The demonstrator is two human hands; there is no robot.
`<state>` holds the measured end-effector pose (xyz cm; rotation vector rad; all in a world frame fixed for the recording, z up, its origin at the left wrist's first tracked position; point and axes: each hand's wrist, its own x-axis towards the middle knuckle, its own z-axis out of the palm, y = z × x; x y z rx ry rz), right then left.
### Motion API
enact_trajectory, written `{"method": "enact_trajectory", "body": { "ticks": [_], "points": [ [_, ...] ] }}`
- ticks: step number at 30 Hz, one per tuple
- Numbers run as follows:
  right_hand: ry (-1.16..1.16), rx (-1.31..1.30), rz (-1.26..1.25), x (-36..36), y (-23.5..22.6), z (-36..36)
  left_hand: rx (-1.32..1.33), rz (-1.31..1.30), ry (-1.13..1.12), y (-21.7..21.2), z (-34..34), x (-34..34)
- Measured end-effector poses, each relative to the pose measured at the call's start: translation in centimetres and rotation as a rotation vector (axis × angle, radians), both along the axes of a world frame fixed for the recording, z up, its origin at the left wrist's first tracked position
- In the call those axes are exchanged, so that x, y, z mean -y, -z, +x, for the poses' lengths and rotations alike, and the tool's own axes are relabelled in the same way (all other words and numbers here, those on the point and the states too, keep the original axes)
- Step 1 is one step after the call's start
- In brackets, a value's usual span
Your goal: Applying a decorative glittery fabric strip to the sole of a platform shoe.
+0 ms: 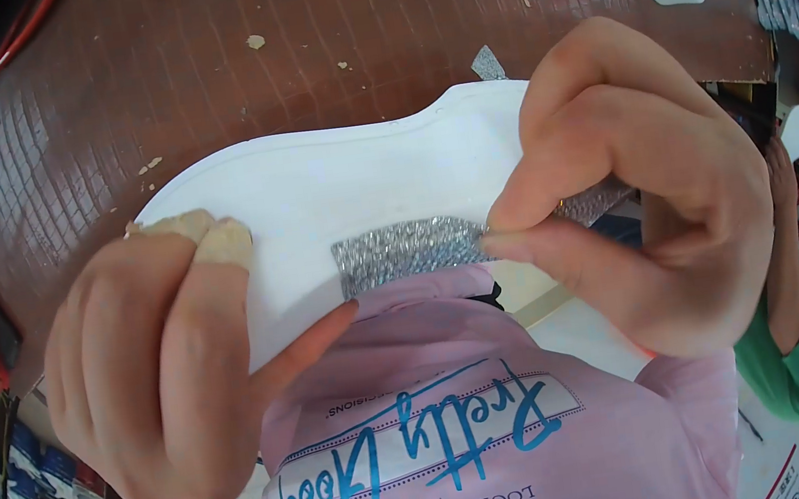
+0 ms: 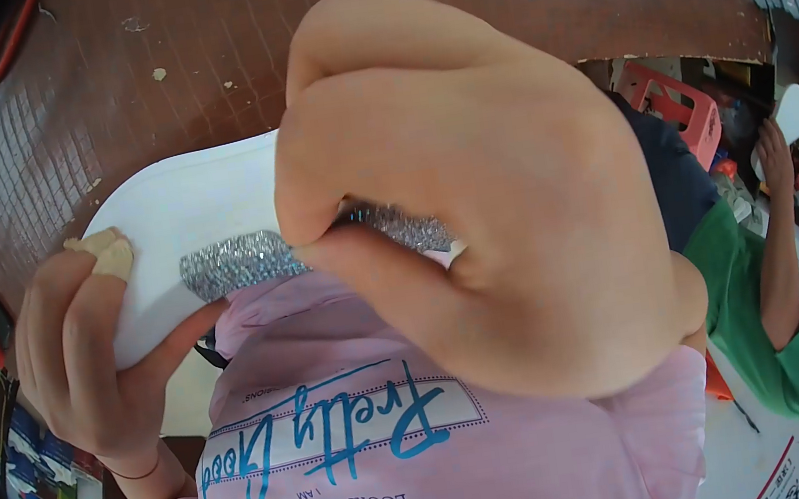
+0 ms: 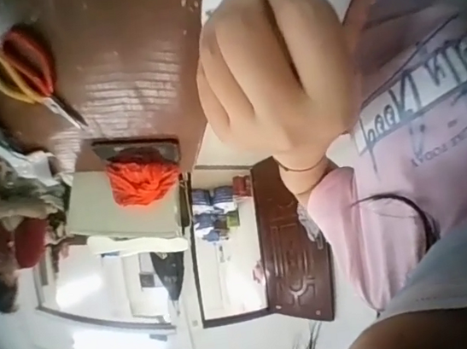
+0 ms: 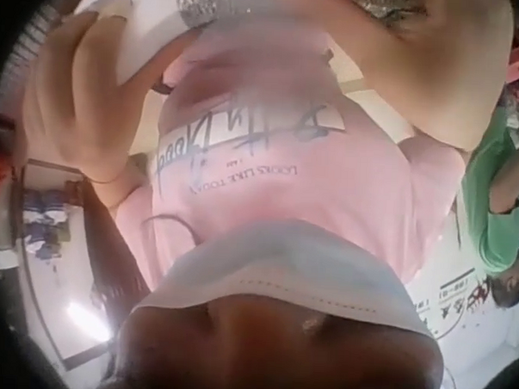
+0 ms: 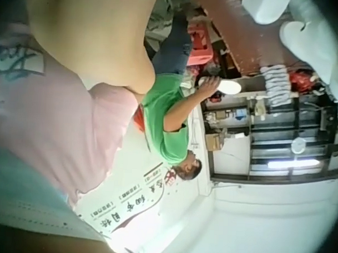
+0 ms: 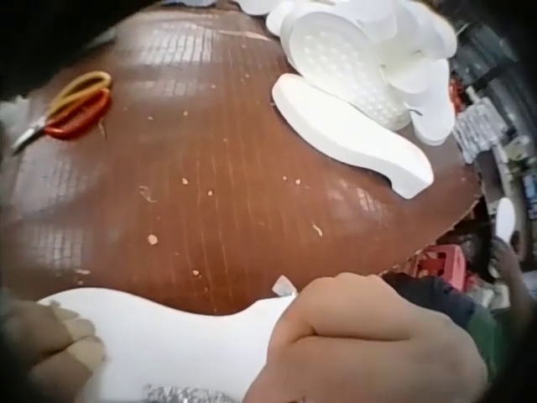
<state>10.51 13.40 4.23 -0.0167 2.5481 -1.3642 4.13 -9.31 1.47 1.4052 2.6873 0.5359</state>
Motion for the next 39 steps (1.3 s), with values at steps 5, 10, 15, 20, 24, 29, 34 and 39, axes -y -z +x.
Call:
{"method": "enact_trajectory", "body": {
  "ticks": [5,10,15,20,24,29,34,39],
  "points": [
    [-0.137,-0.491,-0.034,-2.0,3.6,1.2,-0.037,-0.005,0.019,-0.2,-0.3,-0.7],
    [0.228,-0.034,-0.003,0.2,0.8,0.8,-0.075,-0.016,0.062,-0.6,-0.3,-1.7],
    [-0.291,-0.137,0.516,1.0,-0.8,0.1,-0.094,-0.024,0.053,-0.2,1.0,-1.8],
    [-0.073,0.092,0.317,0.0,-1.1,0.7,-0.112,-0.063,0.068,-0.4,2.1,-2.4],
    [0.115,0.464,0.031,-1.4,-0.3,0.0,-0.149,-0.035,0.077,0.3,2.5,-2.5],
    [0.119,0.211,-0.154,-0.8,1.5,1.5,-0.165,-0.040,0.071,0.9,1.8,-1.9],
    [0.046,-0.012,-0.101,0.4,0.8,0.0,-0.171,-0.065,0.069,-0.5,-0.2,-0.6],
    [-0.026,0.105,0.113,1.9,-1.6,-3.3,-0.224,-0.042,0.072,-0.5,-2.0,-0.2]
  ]
}}
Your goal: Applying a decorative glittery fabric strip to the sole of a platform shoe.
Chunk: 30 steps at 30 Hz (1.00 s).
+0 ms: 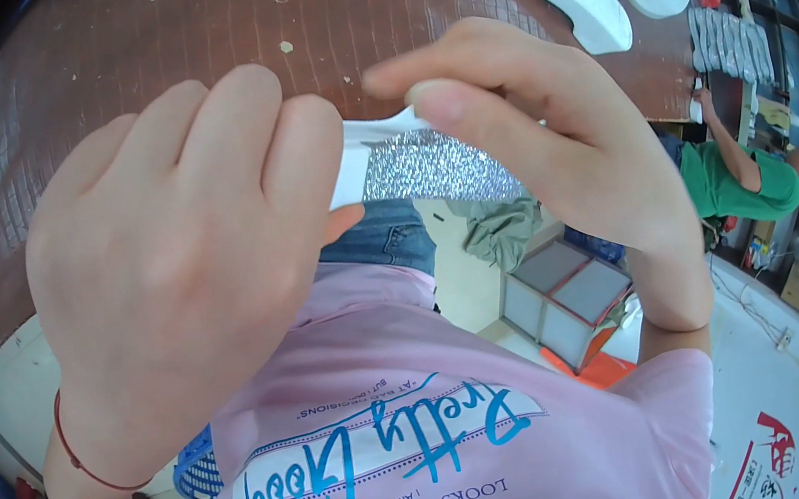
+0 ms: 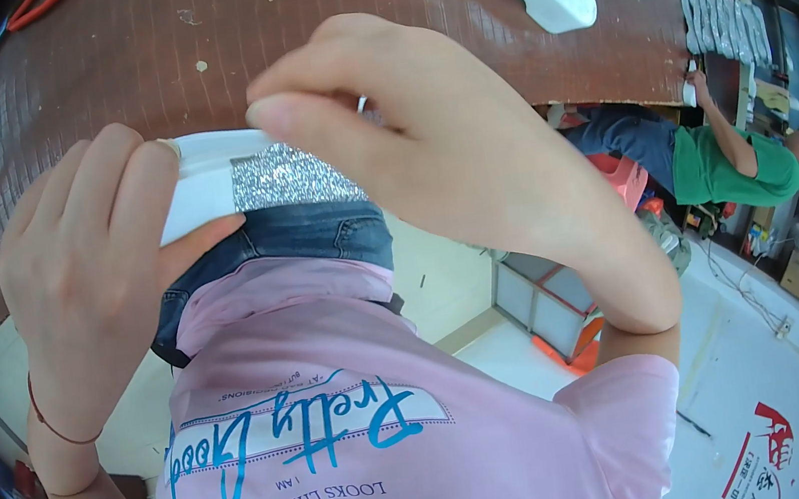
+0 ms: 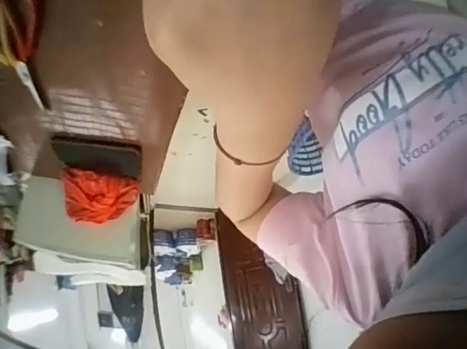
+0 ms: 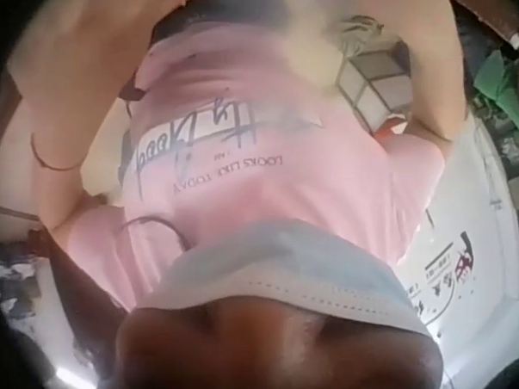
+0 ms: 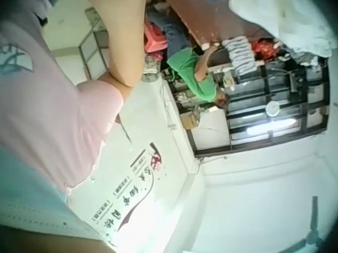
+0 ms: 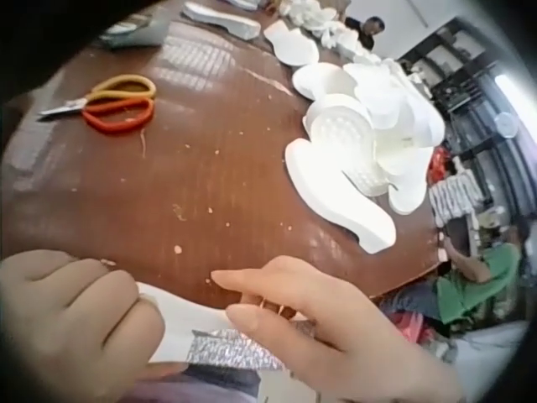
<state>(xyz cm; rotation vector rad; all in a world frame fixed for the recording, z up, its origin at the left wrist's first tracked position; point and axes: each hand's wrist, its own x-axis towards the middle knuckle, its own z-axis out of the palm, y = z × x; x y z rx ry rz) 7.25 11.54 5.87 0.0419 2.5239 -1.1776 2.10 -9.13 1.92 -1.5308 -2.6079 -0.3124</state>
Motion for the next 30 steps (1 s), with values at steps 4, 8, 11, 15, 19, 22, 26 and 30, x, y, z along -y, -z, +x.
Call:
{"method": "enact_trajectory", "body": {
  "ticks": [4,8,11,15,19,22,26,30],
  "points": [
    [0.025,0.133,0.046,-0.2,0.1,0.1,0.007,0.026,0.006,0.8,0.6,-0.8],
    [0.116,0.275,-0.025,-0.3,0.1,-0.4,0.027,0.066,0.001,0.4,0.5,-1.2],
    [0.301,0.480,-0.187,-0.6,0.1,-0.7,0.039,0.145,0.017,0.2,0.3,-1.6],
    [0.172,0.057,-0.258,-0.6,2.3,1.3,0.036,0.108,0.021,0.1,0.0,-1.2],
    [0.016,-0.151,-0.247,-1.6,2.7,2.3,0.047,0.082,0.032,0.5,-0.6,-0.8],
    [-0.080,-0.223,-0.219,-2.0,2.2,2.4,0.058,0.060,0.055,0.6,-1.0,-0.8],
    [-0.036,-0.272,-0.163,-0.4,0.6,1.0,0.094,0.095,0.072,0.6,-1.4,-0.6],
    [-0.076,-0.261,-0.108,-0.2,1.0,1.0,0.151,0.145,0.101,0.4,-1.6,-0.9]
  ]
}}
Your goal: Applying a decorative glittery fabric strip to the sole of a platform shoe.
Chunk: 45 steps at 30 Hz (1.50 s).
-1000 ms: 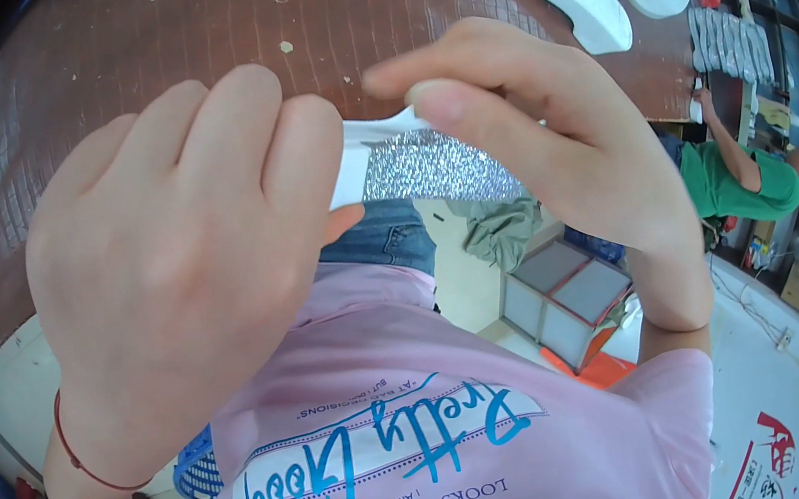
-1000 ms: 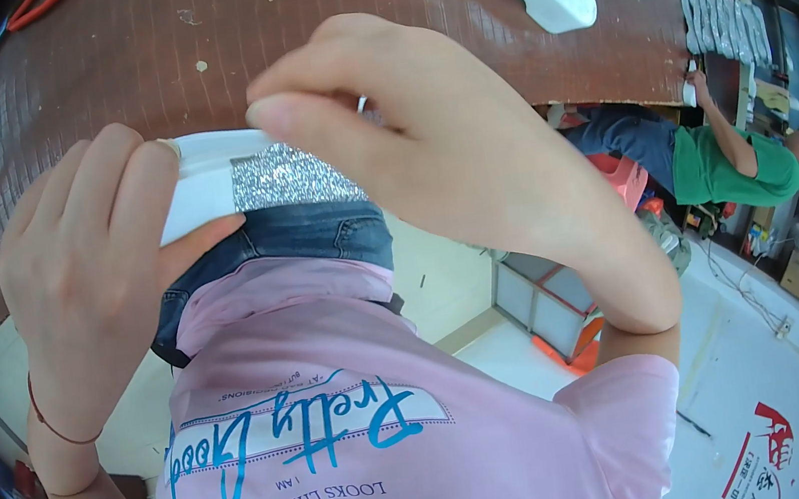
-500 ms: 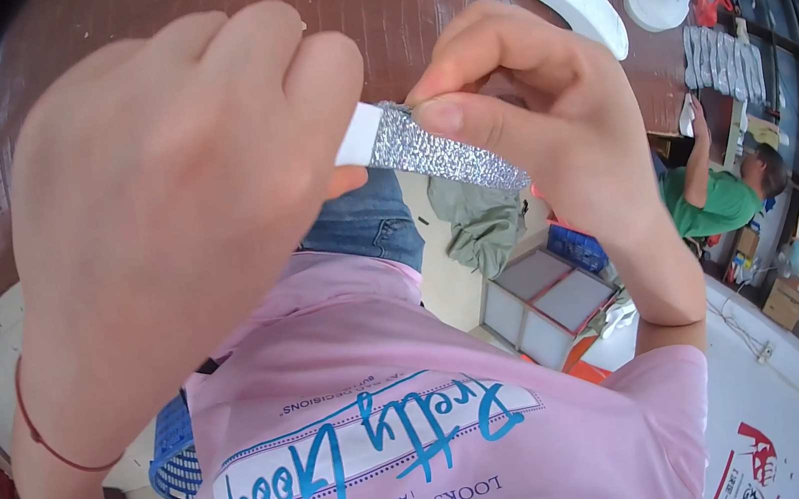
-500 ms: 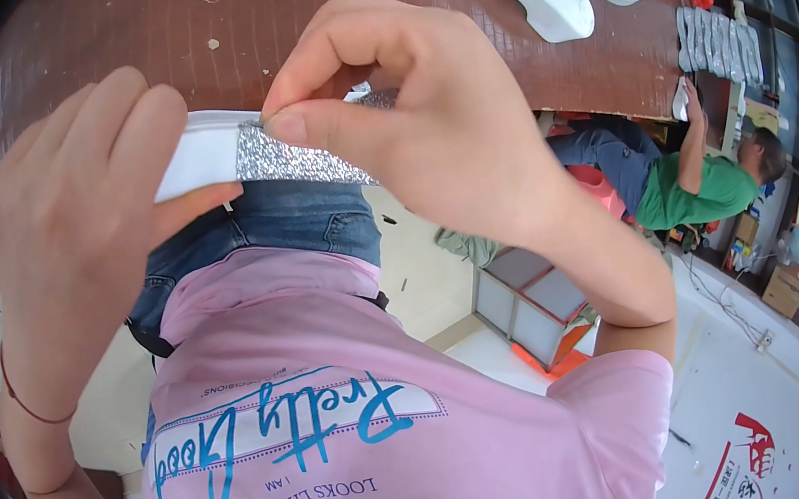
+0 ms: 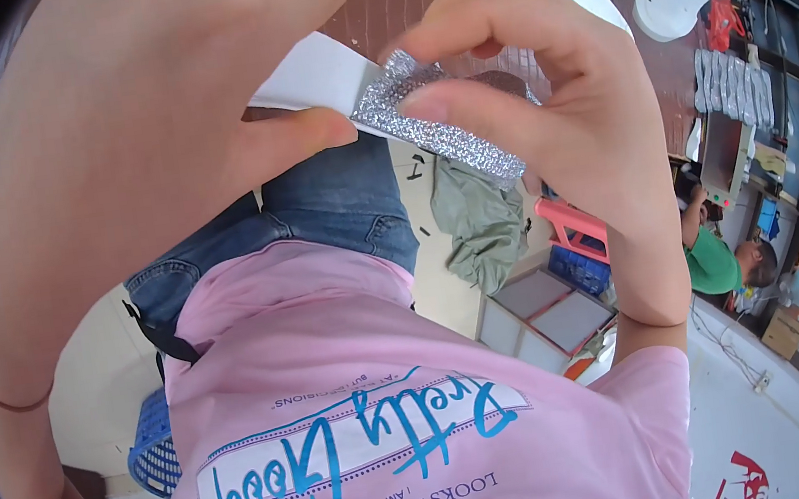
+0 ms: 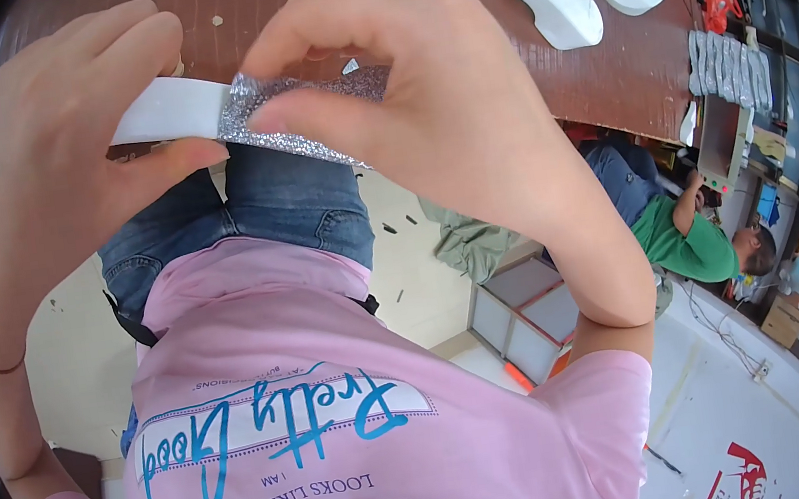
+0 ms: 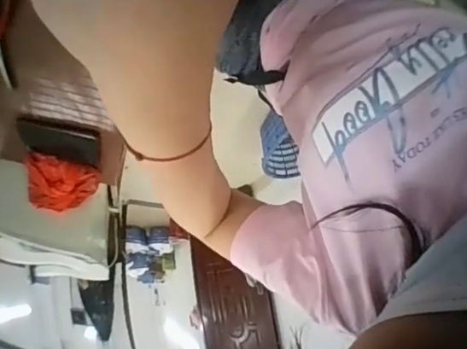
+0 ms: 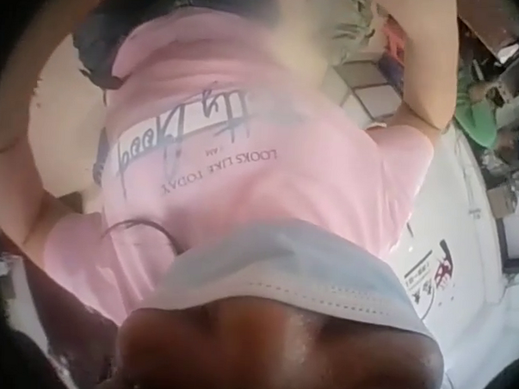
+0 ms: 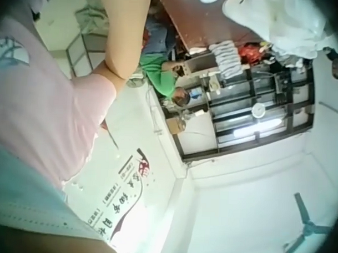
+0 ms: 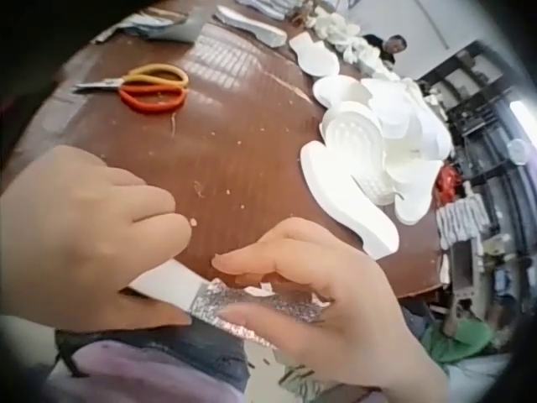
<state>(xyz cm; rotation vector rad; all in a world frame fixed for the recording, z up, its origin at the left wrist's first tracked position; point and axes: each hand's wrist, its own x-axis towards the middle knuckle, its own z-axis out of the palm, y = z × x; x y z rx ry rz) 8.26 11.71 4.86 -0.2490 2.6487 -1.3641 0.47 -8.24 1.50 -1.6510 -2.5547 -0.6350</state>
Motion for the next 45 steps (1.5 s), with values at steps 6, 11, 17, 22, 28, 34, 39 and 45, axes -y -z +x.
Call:
{"method": "enact_trajectory", "body": {
  "ticks": [6,11,17,22,28,34,39,45],
  "points": [
    [-0.349,-0.308,0.095,-1.7,1.4,-0.1,0.108,0.094,-0.108,5.9,-2.5,2.5],
    [-0.430,-0.424,-0.016,-2.7,2.4,-0.9,0.226,0.203,-0.198,7.4,-1.9,0.0],
    [-0.576,-0.412,-0.072,-3.8,2.4,-1.9,0.339,0.322,-0.310,17.6,-8.3,5.9],
    [-0.581,-0.306,-0.161,-3.4,1.9,-2.1,0.431,0.409,-0.358,14.3,-5.2,4.0],
    [-0.651,-0.247,-0.268,-4.1,2.2,-3.1,0.541,0.531,-0.396,15.9,-5.6,7.7],
    [-0.614,-0.213,-0.283,-3.1,2.1,-3.1,0.647,0.686,-0.460,21.7,-10.8,9.3],
    [-0.313,-0.222,-0.212,-3.5,2.8,-2.3,0.760,0.778,-0.447,11.2,3.4,10.2],
    [-0.191,-0.187,-0.330,-2.1,3.2,-2.7,0.802,0.895,-0.500,3.6,9.1,-1.3]
  ]
}}
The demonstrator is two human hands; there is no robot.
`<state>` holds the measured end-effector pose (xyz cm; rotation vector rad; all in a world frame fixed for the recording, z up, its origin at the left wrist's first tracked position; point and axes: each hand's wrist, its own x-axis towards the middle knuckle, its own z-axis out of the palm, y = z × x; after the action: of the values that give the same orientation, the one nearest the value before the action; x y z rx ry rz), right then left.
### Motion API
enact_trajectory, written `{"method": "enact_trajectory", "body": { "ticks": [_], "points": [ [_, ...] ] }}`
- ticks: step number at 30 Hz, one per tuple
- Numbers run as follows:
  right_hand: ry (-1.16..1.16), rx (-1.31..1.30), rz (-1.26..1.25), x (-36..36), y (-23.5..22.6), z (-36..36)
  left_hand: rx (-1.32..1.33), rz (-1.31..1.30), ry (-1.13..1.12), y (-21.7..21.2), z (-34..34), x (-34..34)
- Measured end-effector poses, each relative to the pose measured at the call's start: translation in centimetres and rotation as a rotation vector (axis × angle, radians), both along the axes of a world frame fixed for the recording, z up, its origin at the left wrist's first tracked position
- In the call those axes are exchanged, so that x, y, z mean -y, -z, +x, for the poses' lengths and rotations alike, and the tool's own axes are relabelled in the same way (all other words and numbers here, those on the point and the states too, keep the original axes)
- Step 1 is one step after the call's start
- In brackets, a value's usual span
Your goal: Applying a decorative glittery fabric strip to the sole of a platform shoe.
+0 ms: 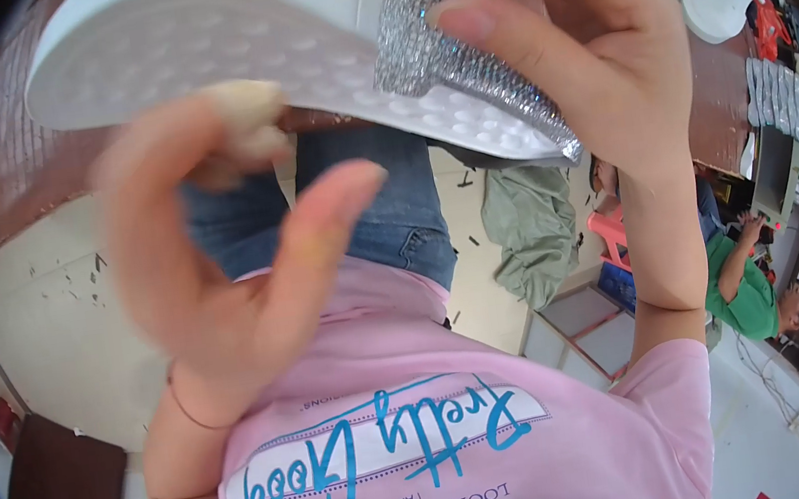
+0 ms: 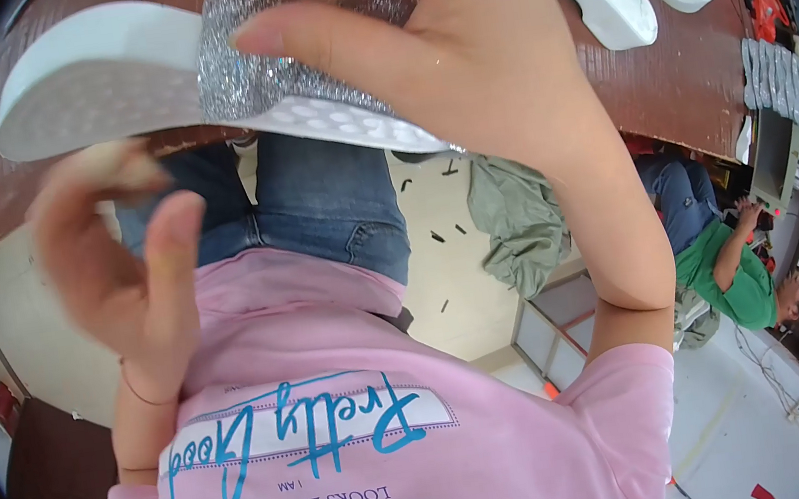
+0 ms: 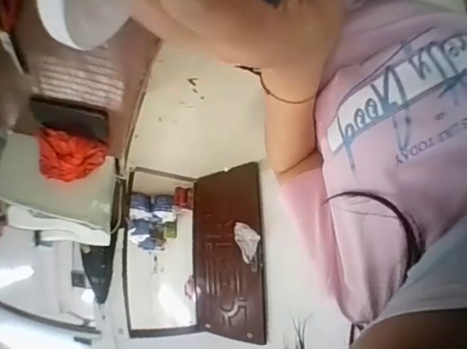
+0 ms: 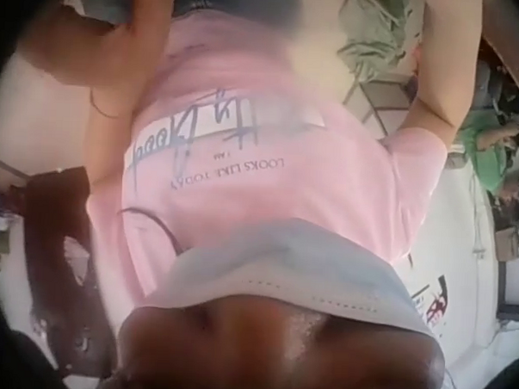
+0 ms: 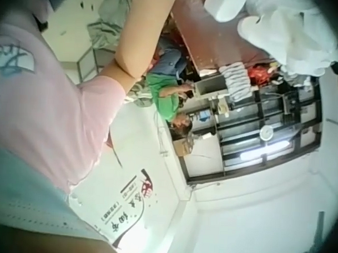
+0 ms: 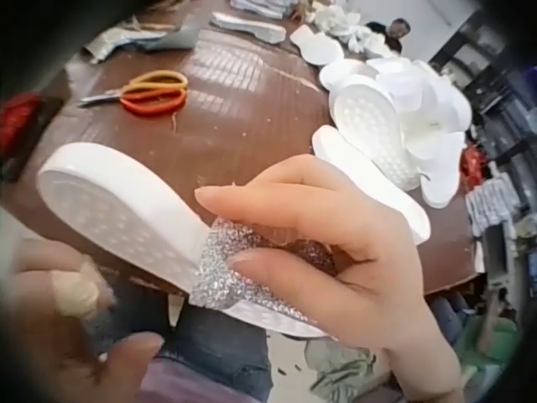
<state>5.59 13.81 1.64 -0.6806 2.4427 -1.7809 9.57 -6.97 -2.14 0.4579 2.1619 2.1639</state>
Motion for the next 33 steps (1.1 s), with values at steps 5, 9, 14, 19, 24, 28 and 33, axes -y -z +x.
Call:
{"method": "enact_trajectory", "body": {
  "ticks": [5,9,14,19,24,28,33],
  "points": [
    [0.004,-0.048,-0.136,0.5,0.8,-0.1,0.135,-0.041,0.043,-0.7,-0.8,-0.9],
    [0.008,-0.082,-0.173,0.7,0.4,0.5,0.217,-0.099,0.031,-1.3,-0.6,-1.1],
    [0.016,-0.073,-0.170,0.7,0.6,1.2,0.269,-0.181,0.014,-2.0,0.1,-1.0],
    [0.014,-0.083,-0.111,0.8,0.9,1.3,0.246,-0.148,0.040,-1.4,0.3,-0.9],
    [0.010,-0.142,0.034,0.8,0.9,1.5,0.197,-0.029,0.070,-0.5,0.6,-1.2],
    [0.012,-0.169,0.125,0.7,0.5,1.6,0.184,0.034,0.065,0.0,1.1,-2.2],
    [0.008,-0.202,0.212,0.6,0.5,1.8,0.222,0.071,0.001,0.2,1.5,-2.4]
  ]
}}
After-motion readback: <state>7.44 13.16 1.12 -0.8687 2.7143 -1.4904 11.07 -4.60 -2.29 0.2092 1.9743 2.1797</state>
